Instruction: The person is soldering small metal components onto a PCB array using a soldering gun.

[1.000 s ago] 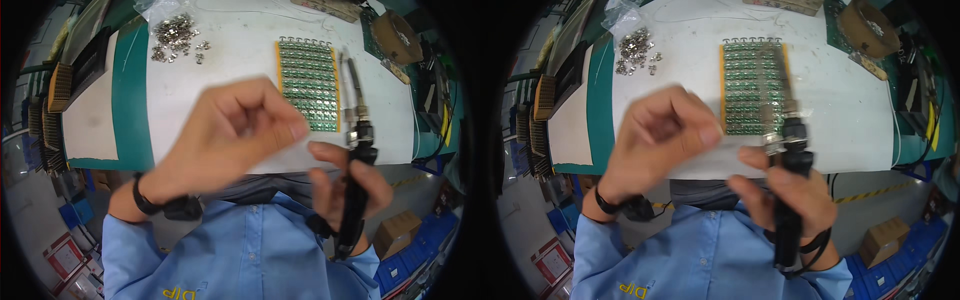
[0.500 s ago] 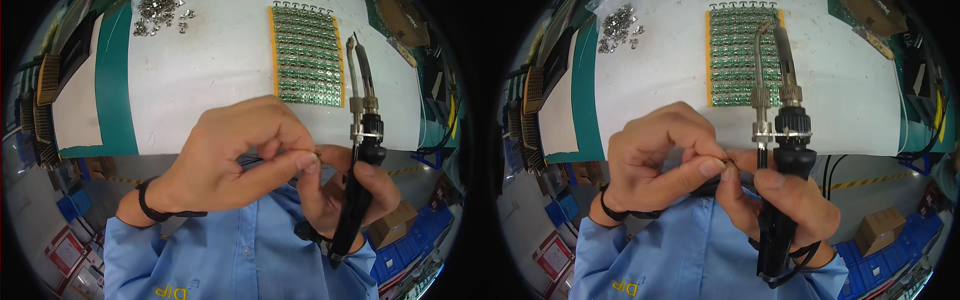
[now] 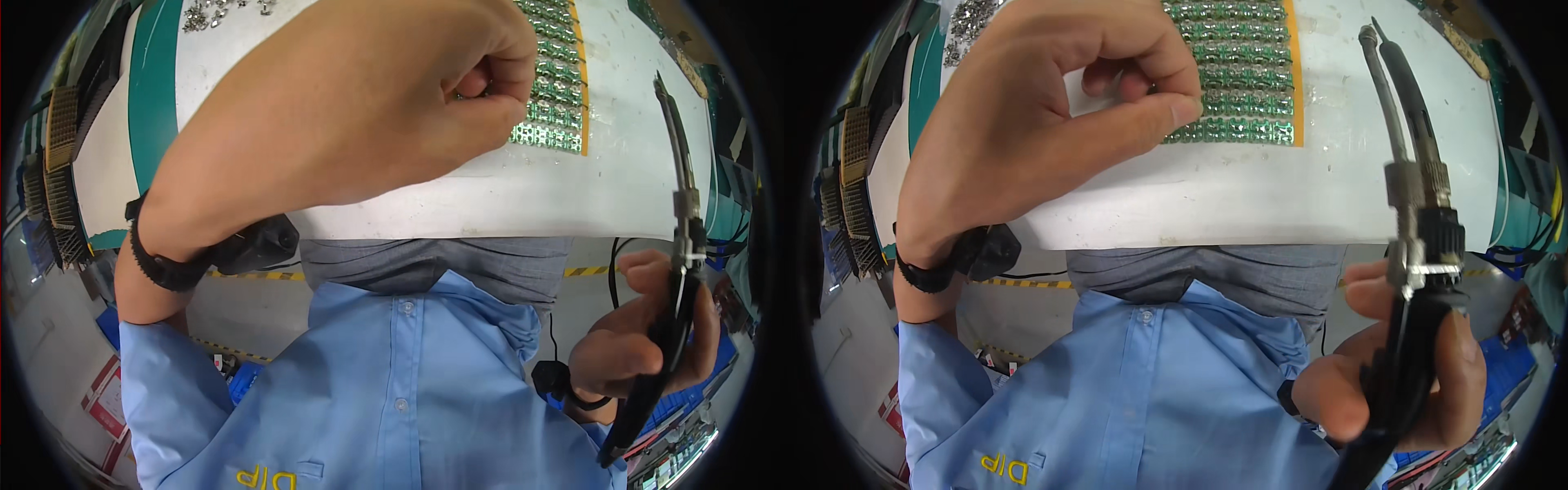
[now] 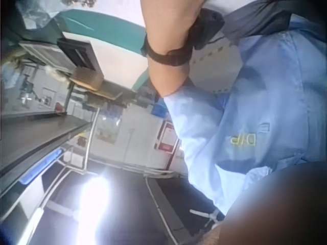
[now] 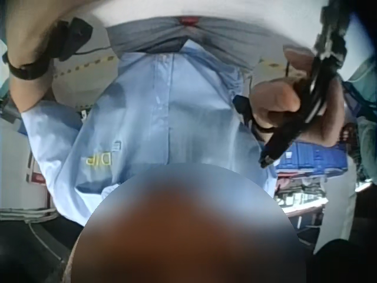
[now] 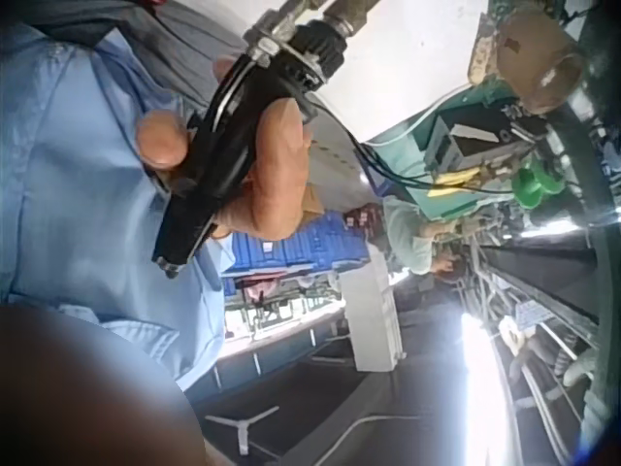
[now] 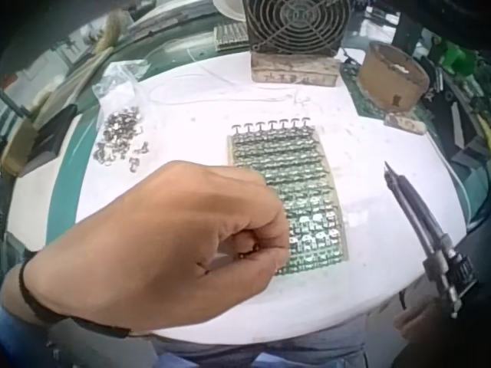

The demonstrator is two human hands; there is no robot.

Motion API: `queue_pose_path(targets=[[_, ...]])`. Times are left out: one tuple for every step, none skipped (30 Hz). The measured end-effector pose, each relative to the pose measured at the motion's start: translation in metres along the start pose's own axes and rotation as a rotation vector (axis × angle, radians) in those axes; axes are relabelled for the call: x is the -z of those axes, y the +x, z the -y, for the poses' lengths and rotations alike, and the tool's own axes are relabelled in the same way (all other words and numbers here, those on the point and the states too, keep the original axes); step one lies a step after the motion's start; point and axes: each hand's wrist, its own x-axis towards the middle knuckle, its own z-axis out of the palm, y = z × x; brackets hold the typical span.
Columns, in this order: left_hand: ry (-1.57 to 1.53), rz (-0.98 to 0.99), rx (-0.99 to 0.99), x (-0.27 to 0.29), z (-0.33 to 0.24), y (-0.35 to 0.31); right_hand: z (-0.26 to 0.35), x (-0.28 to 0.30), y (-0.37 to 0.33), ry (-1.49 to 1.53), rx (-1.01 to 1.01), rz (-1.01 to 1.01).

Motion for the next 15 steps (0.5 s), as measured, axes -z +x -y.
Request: queue_pose_path(targets=[[-0.002, 0.020, 0.000, -0.001, 0.000, 0.001, -0.002, 0.001, -0.003, 0.035, 0.005, -0.030], [-0.008, 0.042, -0.004, -0.001, 0.001, 0.002, -0.005, 0.003, -0.005, 0.089, 0.022, -0.035], [-0.027, 0.068, -0.012, -0.002, 0.002, 0.003, -0.007, 0.005, -0.007, 0.132, 0.034, -0.052], [-0.042, 0.088, -0.018, -0.004, 0.005, 0.004, -0.010, 0.007, -0.009, 0.192, 0.046, -0.059], [-0.051, 0.109, -0.027, -0.005, 0.007, 0.004, -0.011, 0.010, -0.010, 0.257, 0.035, -0.067], [-0.063, 0.127, -0.033, -0.006, 0.010, 0.004, -0.013, 0.013, -0.012, 0.306, 0.044, -0.045], [-0.074, 0.141, -0.036, -0.007, 0.012, 0.004, -0.014, 0.015, -0.012, 0.272, 0.058, -0.019], [-0.082, 0.156, -0.039, -0.008, 0.014, 0.004, -0.015, 0.018, -0.013, 0.254, 0.072, 0.007], [-0.089, 0.169, -0.042, -0.009, 0.015, 0.004, -0.016, 0.020, -0.014, 0.268, 0.073, 0.020], [-0.097, 0.185, -0.046, -0.009, 0.017, 0.004, -0.015, 0.022, -0.014, 0.284, 0.073, 0.040], [-0.102, 0.197, -0.051, -0.009, 0.018, 0.004, -0.015, 0.023, -0.013, 0.301, 0.072, 0.057], [-0.107, 0.211, -0.054, -0.010, 0.019, 0.003, -0.014, 0.024, -0.013, 0.320, 0.069, 0.078], [-0.110, 0.217, -0.055, -0.010, 0.020, 0.003, -0.014, 0.025, -0.012, 0.335, 0.066, 0.101], [-0.113, 0.229, -0.056, -0.010, 0.021, 0.003, -0.013, 0.025, -0.011, 0.354, 0.059, 0.125], [-0.120, 0.241, -0.060, -0.010, 0.022, 0.004, -0.012, 0.025, -0.009, 0.372, 0.052, 0.152]])
